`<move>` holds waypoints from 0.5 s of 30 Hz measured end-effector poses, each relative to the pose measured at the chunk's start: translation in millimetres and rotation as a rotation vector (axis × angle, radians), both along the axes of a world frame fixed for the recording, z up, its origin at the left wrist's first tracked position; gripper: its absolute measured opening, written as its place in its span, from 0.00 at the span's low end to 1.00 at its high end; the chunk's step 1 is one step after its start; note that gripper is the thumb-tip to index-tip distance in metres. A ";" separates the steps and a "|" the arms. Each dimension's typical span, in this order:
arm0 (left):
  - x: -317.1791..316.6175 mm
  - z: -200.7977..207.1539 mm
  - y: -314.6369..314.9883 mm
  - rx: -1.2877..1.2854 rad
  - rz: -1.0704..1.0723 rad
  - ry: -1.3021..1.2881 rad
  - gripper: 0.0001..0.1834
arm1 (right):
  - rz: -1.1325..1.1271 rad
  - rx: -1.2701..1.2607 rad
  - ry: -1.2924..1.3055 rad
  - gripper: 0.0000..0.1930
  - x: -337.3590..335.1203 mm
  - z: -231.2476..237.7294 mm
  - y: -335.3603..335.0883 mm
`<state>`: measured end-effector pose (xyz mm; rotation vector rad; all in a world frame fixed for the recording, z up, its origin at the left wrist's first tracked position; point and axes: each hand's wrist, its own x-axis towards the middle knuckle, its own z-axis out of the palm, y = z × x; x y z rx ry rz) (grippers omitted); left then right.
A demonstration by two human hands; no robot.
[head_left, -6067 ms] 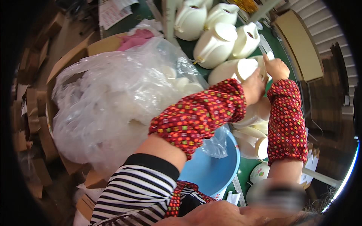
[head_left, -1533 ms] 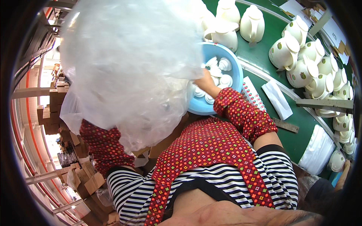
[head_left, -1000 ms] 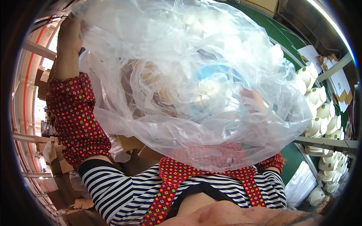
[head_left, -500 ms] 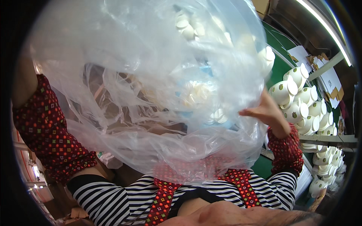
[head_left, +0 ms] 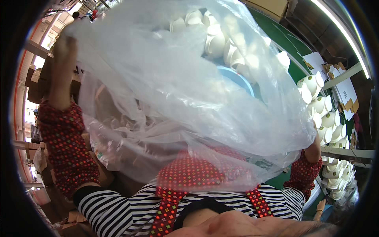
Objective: The person assembles white plastic pitchers by attaching lids and applying decorative stickers. They pick up each pitcher, secure the lid, then peel and press a sticker onto the body before placing the finished unit aside.
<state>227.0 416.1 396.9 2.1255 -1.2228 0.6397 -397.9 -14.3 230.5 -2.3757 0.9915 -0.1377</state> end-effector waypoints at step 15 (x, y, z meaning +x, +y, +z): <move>-207.9 -203.0 -72.4 0.804 -0.749 0.244 0.10 | -0.033 -0.009 -0.026 0.32 -16.1 -10.3 11.7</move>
